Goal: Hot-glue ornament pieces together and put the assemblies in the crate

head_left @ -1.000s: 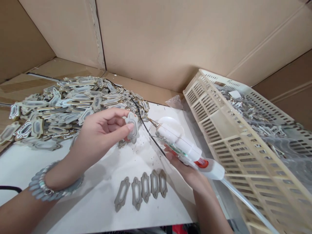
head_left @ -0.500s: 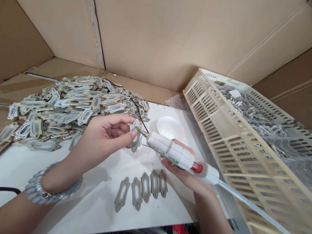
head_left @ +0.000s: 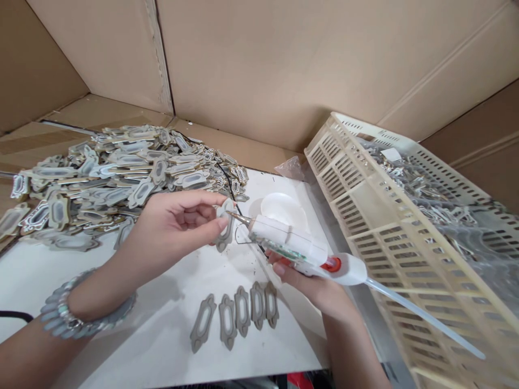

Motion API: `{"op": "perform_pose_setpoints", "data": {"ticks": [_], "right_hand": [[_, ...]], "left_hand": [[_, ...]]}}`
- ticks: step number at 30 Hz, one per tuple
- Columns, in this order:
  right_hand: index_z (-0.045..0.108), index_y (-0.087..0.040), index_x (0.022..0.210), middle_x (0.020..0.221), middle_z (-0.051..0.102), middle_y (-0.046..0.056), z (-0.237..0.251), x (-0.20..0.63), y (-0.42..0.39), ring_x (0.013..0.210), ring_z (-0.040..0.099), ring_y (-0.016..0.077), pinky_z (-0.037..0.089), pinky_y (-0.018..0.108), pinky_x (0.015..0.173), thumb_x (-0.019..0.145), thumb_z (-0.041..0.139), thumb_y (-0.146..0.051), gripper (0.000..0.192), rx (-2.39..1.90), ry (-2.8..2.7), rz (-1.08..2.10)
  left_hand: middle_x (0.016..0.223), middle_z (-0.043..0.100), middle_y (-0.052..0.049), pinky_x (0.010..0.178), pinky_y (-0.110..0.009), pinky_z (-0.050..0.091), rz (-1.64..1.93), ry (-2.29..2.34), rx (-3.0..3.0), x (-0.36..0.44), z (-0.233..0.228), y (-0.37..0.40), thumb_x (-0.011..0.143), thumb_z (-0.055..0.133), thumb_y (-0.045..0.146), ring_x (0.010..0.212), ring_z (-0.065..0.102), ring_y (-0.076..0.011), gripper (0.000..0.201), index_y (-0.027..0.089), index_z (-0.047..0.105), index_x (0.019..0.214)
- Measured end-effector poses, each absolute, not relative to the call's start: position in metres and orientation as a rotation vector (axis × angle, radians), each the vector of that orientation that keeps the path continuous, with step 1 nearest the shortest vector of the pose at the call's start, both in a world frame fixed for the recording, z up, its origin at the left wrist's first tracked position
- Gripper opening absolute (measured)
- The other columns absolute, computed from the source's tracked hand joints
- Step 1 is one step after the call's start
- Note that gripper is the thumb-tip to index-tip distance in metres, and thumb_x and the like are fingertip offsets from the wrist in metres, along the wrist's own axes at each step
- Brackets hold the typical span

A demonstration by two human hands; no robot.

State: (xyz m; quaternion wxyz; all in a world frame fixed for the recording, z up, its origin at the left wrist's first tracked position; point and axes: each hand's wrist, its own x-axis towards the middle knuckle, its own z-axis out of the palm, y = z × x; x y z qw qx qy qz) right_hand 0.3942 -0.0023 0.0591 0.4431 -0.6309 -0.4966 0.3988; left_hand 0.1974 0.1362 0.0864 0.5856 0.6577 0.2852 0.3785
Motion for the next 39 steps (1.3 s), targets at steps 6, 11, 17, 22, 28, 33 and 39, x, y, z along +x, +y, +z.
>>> {"op": "perform_pose_setpoints", "data": {"ticks": [6,11,17,22,28,33,39], "right_hand": [[0.063,-0.023,0.081,0.074,0.066,0.000,0.055,0.395,-0.005,0.064,0.059,0.0159,0.051,0.027,0.060,0.082,0.070,-0.039,0.018,-1.627,-1.241,0.939],[0.066,-0.024,0.083,0.077,0.069,0.001,0.055,0.394,-0.005,0.065,0.062,0.0173,0.054,0.028,0.061,0.082,0.069,-0.041,0.017,-1.670,-1.287,0.871],[0.064,-0.025,0.071,0.078,0.068,0.002,0.057,0.391,-0.003,0.063,0.061,0.0182,0.053,0.031,0.059,0.082,0.068,-0.040,0.019,-1.642,-1.331,0.818],[0.063,-0.025,0.068,0.078,0.068,0.002,0.056,0.392,-0.002,0.063,0.060,0.0178,0.054,0.030,0.058,0.083,0.067,-0.040,0.021,-1.631,-1.340,0.814],[0.063,-0.024,0.069,0.078,0.068,0.002,0.054,0.392,-0.003,0.061,0.060,0.0166,0.054,0.029,0.058,0.083,0.068,-0.039,0.021,-1.637,-1.347,0.796],[0.066,-0.025,0.078,0.077,0.068,0.002,0.050,0.394,-0.007,0.062,0.059,0.0164,0.053,0.027,0.057,0.084,0.069,-0.044,0.020,-1.655,-1.311,0.834],[0.068,-0.024,0.083,0.074,0.068,0.001,0.048,0.395,-0.008,0.063,0.060,0.0171,0.054,0.027,0.058,0.082,0.071,-0.045,0.022,-1.666,-1.264,0.859]], "left_hand": [[0.061,0.066,0.002,0.045,-0.016,0.053,0.855,0.701,1.521,0.198,0.087,0.135,0.067,0.076,0.022,0.049,0.059,-0.0097,0.022,0.015,0.072,0.087],[0.059,0.064,0.002,0.045,-0.017,0.053,0.828,0.697,1.523,0.197,0.086,0.136,0.068,0.076,0.024,0.048,0.059,-0.0105,0.021,0.015,0.071,0.087],[0.057,0.064,0.003,0.044,-0.017,0.052,0.813,0.706,1.530,0.195,0.085,0.136,0.069,0.074,0.024,0.046,0.059,-0.0102,0.018,0.017,0.070,0.085],[0.056,0.063,0.003,0.044,-0.016,0.051,0.802,0.699,1.531,0.196,0.085,0.136,0.070,0.074,0.024,0.045,0.059,-0.0098,0.019,0.016,0.068,0.086],[0.056,0.064,0.002,0.044,-0.017,0.051,0.802,0.706,1.538,0.196,0.085,0.136,0.070,0.075,0.025,0.046,0.058,-0.0104,0.020,0.016,0.069,0.086],[0.062,0.066,0.001,0.045,-0.018,0.053,0.828,0.724,1.562,0.195,0.085,0.136,0.071,0.074,0.025,0.048,0.060,-0.0111,0.021,0.016,0.070,0.089],[0.062,0.066,0.001,0.044,-0.018,0.053,0.839,0.711,1.566,0.195,0.084,0.136,0.070,0.075,0.025,0.048,0.061,-0.0117,0.022,0.016,0.070,0.089]]}}
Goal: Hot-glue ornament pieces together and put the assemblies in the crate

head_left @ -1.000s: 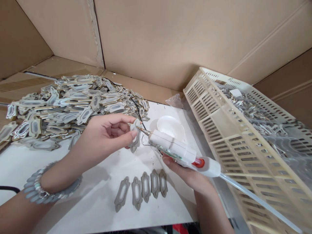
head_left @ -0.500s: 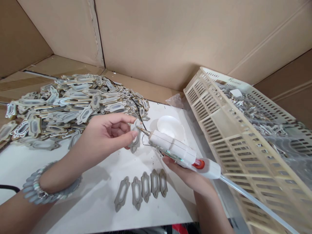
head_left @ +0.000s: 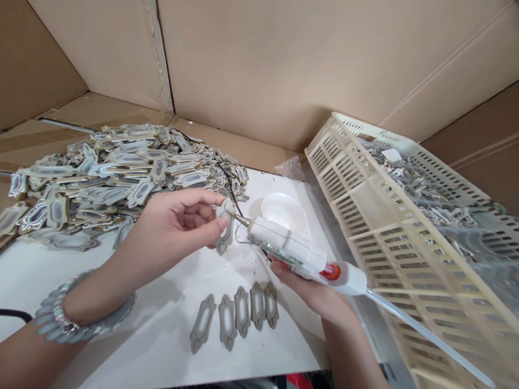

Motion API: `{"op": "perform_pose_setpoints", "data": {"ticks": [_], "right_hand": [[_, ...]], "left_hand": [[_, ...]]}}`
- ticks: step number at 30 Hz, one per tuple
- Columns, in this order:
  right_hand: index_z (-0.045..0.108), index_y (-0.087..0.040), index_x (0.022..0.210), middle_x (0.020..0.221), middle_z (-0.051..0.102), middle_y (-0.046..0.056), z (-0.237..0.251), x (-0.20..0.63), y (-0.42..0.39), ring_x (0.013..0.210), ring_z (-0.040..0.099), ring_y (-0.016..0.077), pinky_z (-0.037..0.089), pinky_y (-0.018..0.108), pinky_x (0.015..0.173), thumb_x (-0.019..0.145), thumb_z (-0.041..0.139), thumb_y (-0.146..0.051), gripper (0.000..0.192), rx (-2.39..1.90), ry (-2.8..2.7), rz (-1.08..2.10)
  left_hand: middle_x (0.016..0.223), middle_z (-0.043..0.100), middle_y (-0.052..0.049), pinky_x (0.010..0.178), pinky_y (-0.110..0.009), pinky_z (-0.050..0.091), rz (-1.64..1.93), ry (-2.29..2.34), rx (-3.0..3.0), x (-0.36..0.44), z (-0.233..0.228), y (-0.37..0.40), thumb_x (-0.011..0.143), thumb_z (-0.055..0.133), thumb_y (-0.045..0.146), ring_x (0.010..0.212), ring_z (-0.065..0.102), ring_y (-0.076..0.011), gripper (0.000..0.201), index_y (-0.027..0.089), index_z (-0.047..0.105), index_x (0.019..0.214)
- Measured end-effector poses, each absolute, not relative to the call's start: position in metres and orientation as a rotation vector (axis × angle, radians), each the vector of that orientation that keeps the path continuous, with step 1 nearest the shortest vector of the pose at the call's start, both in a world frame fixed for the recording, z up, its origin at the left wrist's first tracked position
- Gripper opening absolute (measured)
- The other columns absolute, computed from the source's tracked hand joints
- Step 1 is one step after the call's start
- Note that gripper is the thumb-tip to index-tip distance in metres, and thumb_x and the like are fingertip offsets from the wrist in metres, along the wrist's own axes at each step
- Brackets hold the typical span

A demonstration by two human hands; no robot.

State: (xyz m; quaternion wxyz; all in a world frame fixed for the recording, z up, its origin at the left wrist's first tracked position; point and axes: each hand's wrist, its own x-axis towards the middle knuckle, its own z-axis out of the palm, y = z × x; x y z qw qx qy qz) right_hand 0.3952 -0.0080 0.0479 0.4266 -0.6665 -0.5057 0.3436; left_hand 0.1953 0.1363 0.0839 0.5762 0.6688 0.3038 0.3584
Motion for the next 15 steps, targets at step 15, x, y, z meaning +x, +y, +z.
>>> {"op": "perform_pose_setpoints", "data": {"ticks": [15], "right_hand": [[0.052,-0.022,0.073,0.065,0.051,-0.003,0.059,0.394,-0.003,0.059,0.048,0.0130,0.045,0.026,0.055,0.081,0.067,-0.032,0.019,-1.597,-1.258,0.844]], "left_hand": [[0.065,0.069,-0.001,0.049,-0.016,0.050,0.823,0.736,1.754,0.195,0.083,0.135,0.073,0.072,0.027,0.054,0.058,-0.0104,0.017,0.016,0.075,0.085]]}}
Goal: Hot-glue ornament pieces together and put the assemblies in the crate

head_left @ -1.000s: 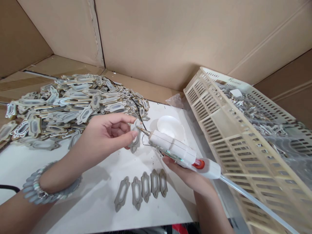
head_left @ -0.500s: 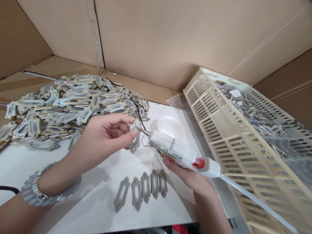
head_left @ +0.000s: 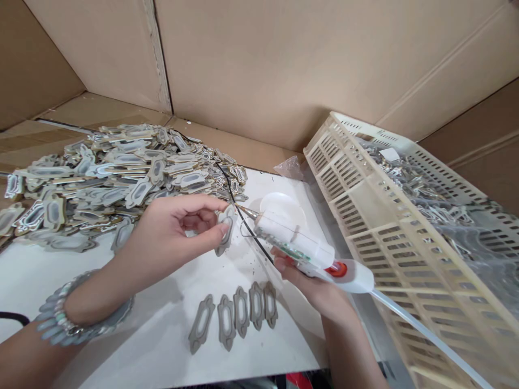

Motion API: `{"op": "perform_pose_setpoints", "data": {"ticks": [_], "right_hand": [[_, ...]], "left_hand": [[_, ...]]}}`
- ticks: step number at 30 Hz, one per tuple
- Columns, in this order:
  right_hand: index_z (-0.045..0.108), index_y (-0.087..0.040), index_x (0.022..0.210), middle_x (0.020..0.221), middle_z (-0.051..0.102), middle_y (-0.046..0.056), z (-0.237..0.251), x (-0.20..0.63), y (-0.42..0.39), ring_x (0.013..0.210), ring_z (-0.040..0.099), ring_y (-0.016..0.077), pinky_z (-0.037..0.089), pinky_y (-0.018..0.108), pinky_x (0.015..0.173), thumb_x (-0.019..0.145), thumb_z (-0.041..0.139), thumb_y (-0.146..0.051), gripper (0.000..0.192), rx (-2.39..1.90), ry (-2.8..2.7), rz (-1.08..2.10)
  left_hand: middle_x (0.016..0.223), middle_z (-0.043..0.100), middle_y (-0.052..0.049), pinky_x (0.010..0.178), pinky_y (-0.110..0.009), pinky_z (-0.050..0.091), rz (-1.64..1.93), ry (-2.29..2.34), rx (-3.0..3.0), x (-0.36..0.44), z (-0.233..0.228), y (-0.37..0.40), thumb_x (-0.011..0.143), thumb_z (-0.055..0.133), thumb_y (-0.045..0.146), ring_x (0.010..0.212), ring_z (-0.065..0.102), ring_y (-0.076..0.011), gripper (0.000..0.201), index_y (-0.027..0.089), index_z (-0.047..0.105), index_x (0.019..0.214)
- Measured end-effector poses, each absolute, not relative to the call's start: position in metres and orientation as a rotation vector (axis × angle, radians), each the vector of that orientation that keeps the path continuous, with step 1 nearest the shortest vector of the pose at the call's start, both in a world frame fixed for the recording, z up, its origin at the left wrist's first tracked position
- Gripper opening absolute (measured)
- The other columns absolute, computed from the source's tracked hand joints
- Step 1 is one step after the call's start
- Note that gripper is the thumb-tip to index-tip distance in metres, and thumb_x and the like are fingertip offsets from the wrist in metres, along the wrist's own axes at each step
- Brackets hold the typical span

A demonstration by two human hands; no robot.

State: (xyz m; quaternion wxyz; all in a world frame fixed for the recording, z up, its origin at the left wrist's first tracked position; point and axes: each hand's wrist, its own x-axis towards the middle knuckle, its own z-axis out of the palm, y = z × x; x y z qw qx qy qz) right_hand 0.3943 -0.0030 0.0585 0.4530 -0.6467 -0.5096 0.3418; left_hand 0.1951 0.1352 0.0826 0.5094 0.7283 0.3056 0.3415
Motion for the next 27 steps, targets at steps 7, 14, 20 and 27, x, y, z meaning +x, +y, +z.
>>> {"op": "perform_pose_setpoints", "data": {"ticks": [7,14,20,27], "right_hand": [[0.058,-0.023,0.076,0.064,0.055,-0.002,0.049,0.403,-0.003,0.059,0.053,0.0146,0.049,0.028,0.056,0.085,0.066,-0.040,0.020,-1.479,-1.099,0.696],[0.061,-0.023,0.081,0.077,0.061,-0.002,0.047,0.405,0.000,0.056,0.051,0.0106,0.046,0.024,0.054,0.084,0.068,-0.033,0.012,-1.408,-0.999,0.640],[0.060,-0.023,0.082,0.070,0.058,-0.003,0.046,0.406,-0.001,0.057,0.052,0.0123,0.046,0.025,0.056,0.085,0.068,-0.034,0.014,-1.414,-1.021,0.695],[0.062,-0.023,0.079,0.070,0.058,-0.002,0.045,0.405,0.002,0.057,0.052,0.0129,0.046,0.027,0.057,0.084,0.069,-0.038,0.018,-1.414,-1.026,0.677]], "left_hand": [[0.074,0.074,-0.001,0.061,-0.020,0.052,0.913,0.993,1.883,0.187,0.080,0.154,0.073,0.075,0.037,0.064,0.064,-0.0130,0.028,0.016,0.076,0.092],[0.077,0.074,0.004,0.076,-0.018,0.046,0.928,1.319,2.163,0.178,0.081,0.185,0.083,0.072,0.037,0.073,0.067,-0.0126,0.040,0.018,0.069,0.118],[0.080,0.072,0.002,0.077,-0.018,0.045,0.991,1.304,2.050,0.179,0.080,0.189,0.084,0.071,0.043,0.078,0.066,-0.0123,0.038,0.015,0.068,0.110],[0.084,0.073,-0.004,0.092,-0.037,0.052,1.115,1.515,2.158,0.171,0.094,0.228,0.080,0.067,0.045,0.085,0.068,-0.0212,0.042,0.018,0.075,0.110]]}}
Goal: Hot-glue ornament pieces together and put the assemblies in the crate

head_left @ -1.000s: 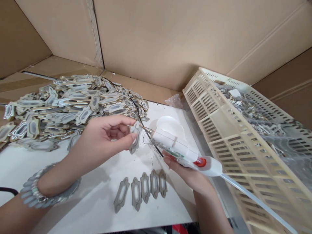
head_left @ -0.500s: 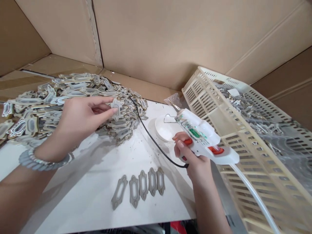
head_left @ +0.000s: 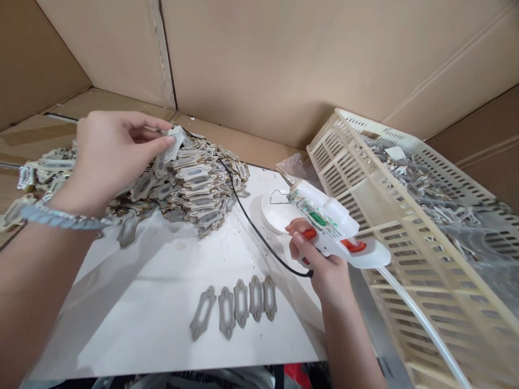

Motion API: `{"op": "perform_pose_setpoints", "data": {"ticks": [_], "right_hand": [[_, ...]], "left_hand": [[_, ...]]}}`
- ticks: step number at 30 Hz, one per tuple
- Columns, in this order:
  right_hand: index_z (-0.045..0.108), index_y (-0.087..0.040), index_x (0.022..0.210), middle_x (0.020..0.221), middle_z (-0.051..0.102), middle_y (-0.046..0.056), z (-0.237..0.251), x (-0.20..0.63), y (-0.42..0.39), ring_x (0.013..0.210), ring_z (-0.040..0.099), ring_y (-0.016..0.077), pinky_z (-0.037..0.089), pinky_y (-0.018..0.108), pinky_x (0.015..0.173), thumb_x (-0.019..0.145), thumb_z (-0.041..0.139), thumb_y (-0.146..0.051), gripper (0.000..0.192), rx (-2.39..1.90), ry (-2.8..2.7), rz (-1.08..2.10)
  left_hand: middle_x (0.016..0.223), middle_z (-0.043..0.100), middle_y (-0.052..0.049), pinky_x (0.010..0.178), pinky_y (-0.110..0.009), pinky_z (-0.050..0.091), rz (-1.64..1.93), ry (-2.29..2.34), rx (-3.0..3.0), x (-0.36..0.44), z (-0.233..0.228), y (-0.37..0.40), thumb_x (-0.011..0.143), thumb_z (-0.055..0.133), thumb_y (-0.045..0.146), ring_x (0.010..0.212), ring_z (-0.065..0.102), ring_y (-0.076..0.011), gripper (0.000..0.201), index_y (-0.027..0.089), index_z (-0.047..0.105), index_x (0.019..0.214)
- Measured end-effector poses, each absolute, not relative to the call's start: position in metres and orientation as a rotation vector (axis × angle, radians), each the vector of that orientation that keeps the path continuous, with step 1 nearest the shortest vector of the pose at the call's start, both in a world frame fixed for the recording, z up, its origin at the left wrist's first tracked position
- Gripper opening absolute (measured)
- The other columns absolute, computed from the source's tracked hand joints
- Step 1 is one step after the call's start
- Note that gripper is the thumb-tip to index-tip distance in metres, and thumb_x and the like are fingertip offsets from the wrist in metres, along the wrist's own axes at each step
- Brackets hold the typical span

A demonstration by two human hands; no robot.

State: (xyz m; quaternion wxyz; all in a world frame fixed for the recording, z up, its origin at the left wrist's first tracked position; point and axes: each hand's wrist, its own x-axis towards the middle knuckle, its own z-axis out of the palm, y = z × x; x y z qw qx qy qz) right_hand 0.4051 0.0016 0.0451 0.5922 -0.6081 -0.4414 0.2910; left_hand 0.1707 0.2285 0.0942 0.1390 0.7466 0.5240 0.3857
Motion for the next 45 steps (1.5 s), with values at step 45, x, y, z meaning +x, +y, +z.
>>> {"op": "perform_pose_setpoints", "data": {"ticks": [45], "right_hand": [[0.063,-0.021,0.077,0.078,0.066,-0.003,0.050,0.404,0.003,0.048,0.049,0.0073,0.047,0.025,0.051,0.076,0.073,-0.033,0.015,-1.404,-0.870,0.551]], "left_hand": [[0.108,0.072,-0.001,0.084,-0.028,0.056,0.308,0.377,2.542,0.113,0.009,0.095,0.094,0.046,0.021,0.099,0.068,-0.0195,0.031,0.033,0.064,0.116]]}}
